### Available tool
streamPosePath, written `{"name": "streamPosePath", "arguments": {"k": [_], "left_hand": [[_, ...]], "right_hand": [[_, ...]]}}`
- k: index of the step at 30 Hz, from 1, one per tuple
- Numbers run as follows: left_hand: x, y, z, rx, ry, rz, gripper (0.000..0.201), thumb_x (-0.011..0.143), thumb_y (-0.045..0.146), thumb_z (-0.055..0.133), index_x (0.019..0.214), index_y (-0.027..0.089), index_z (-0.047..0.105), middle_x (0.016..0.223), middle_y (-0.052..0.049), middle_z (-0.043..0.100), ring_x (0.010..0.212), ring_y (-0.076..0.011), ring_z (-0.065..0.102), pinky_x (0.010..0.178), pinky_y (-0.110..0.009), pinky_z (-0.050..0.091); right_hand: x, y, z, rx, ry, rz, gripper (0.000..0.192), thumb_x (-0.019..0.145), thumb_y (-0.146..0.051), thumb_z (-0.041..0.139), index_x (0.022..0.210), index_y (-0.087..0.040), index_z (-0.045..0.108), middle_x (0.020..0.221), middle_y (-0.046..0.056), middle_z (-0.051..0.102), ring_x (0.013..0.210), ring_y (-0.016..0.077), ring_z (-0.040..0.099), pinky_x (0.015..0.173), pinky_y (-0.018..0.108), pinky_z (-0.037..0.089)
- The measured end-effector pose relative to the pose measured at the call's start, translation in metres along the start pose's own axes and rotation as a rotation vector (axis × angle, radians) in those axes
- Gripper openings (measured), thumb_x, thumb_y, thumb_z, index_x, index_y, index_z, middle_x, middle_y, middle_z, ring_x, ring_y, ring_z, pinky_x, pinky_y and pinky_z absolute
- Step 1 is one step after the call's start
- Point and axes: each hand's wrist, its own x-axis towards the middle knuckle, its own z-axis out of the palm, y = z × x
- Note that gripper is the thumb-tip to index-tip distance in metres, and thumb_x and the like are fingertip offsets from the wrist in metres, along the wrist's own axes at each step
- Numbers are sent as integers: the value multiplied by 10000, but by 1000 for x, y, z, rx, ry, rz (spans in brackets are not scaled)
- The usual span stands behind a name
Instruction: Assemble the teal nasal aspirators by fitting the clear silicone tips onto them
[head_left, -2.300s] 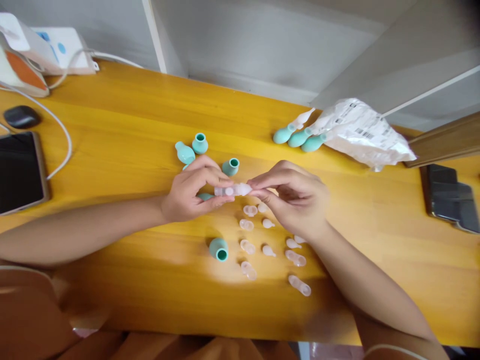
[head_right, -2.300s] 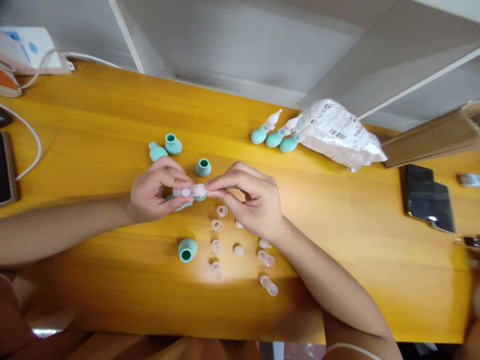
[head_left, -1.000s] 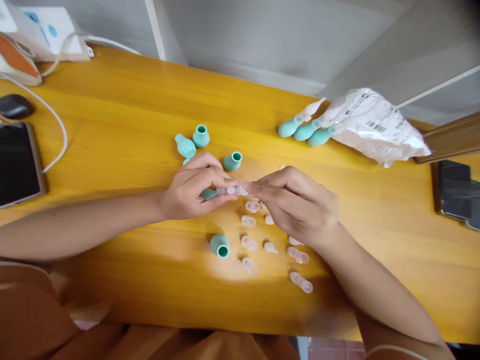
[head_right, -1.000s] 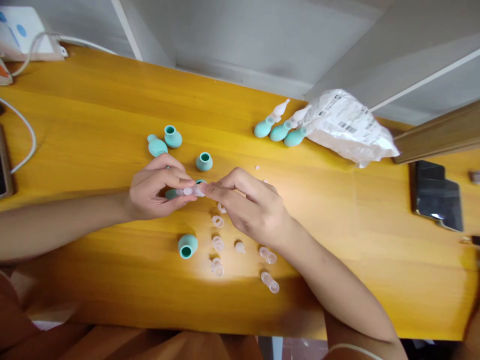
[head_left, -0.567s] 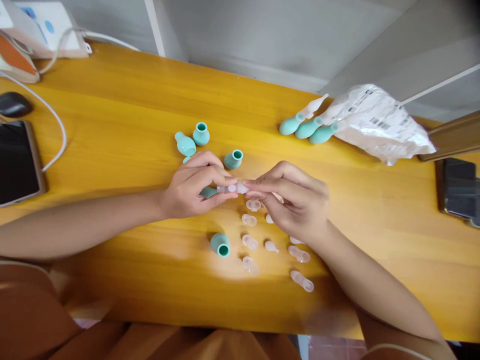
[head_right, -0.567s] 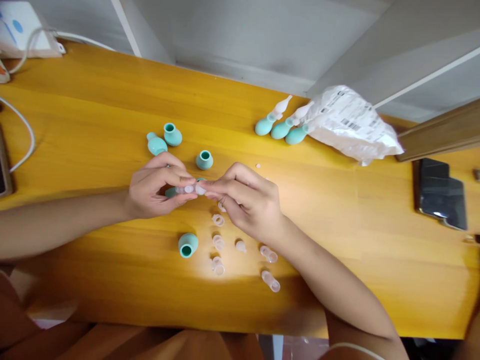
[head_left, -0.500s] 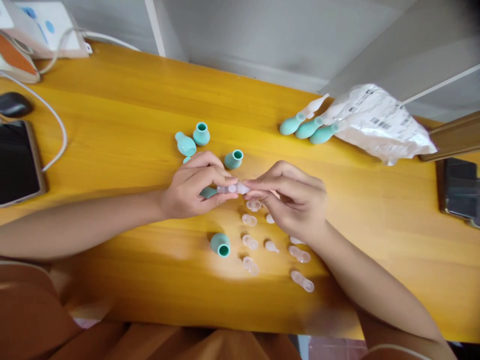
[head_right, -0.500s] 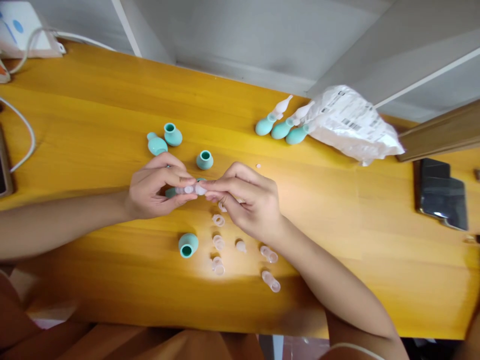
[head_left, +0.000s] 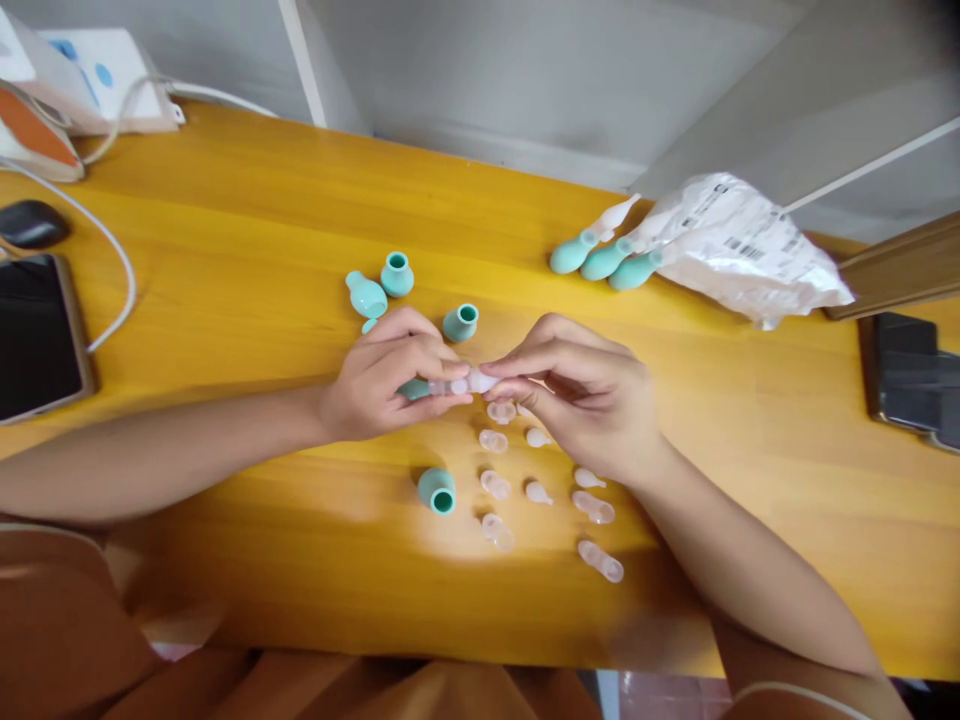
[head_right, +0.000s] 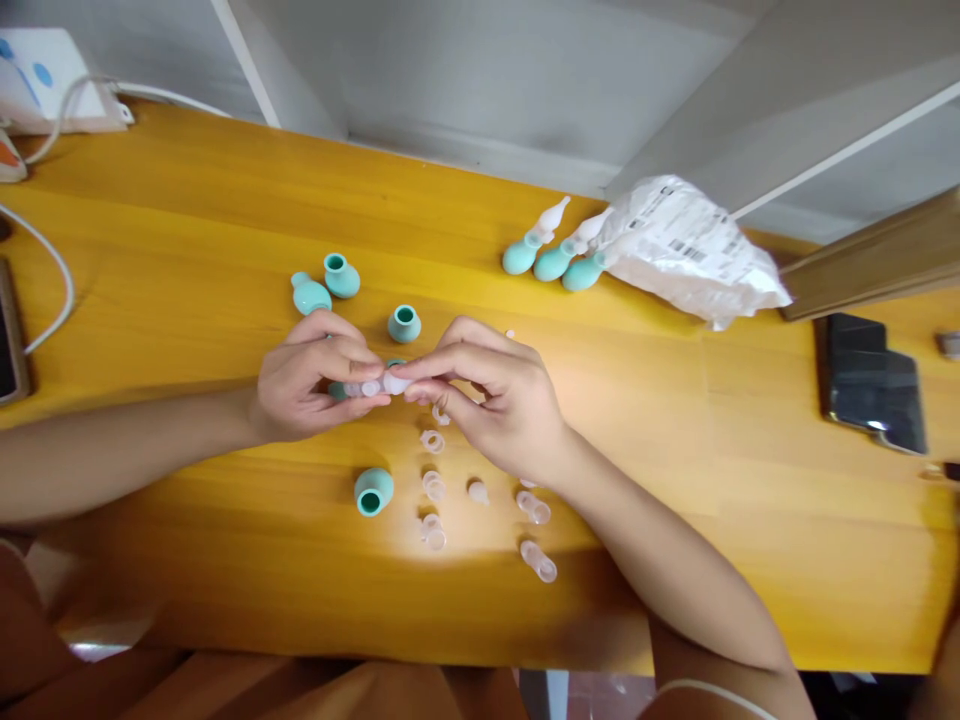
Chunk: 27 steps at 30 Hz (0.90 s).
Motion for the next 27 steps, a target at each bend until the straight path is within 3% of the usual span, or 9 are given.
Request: {"name": "streamPosePath", "arguments": {"k": [3, 5, 10, 15, 23, 27], "left_hand": [[0, -2, 0, 26, -14, -56, 315, 1059, 535, 869, 1198, 266, 783, 959, -23, 846, 999, -201, 772, 849, -336, 647], [0, -3, 0, 46, -11, -80, 414, 1006, 563, 919, 1218, 241, 768, 1022, -42, 847, 1025, -222, 754, 903, -372, 642], [3, -1, 2, 109, -23, -70, 293, 1000, 328, 873, 1218, 253, 691, 1058, -17, 839, 1018, -234, 747, 958, -429, 603], [5, 5, 0, 179, -151, 3, 354, 900, 227, 736, 1241, 220, 644, 1117, -88, 824, 1043, -304, 729, 954, -489, 597], [4, 7, 0, 259, -234, -10, 350, 894, 192, 697, 1241, 225, 656, 1145, -90, 810, 1044, -312, 699, 969, -480, 579], [5, 8, 0, 281, -250, 21, 309, 927, 178, 705, 1231, 229, 687, 1127, -90, 803, 1029, -305, 688, 933, -467, 588]], "right_hand": [[2, 2, -3, 86, 27, 67, 51, 1036, -278, 895, 1086, -285, 891, 943, 30, 786, 783, 178, 769, 694, 339, 690], [4, 8, -4, 170, 77, 105, 83, 1043, -344, 895, 1062, -267, 875, 959, 34, 801, 776, 179, 789, 705, 343, 713], [8, 39, -11, 304, 259, 126, 182, 1047, -439, 892, 1056, -266, 840, 866, -15, 773, 678, 135, 755, 639, 270, 662], [11, 65, -18, 409, 292, 213, 293, 1077, -541, 828, 1019, -261, 761, 809, -31, 714, 619, 121, 665, 566, 245, 562], [14, 104, -23, 292, 304, 92, 352, 1185, -591, 592, 968, -315, 616, 714, -63, 492, 504, 149, 439, 484, 283, 391], [12, 112, -26, 231, 299, 92, 372, 1188, -646, 544, 989, -336, 595, 700, -56, 423, 483, 158, 373, 467, 309, 343]]}}
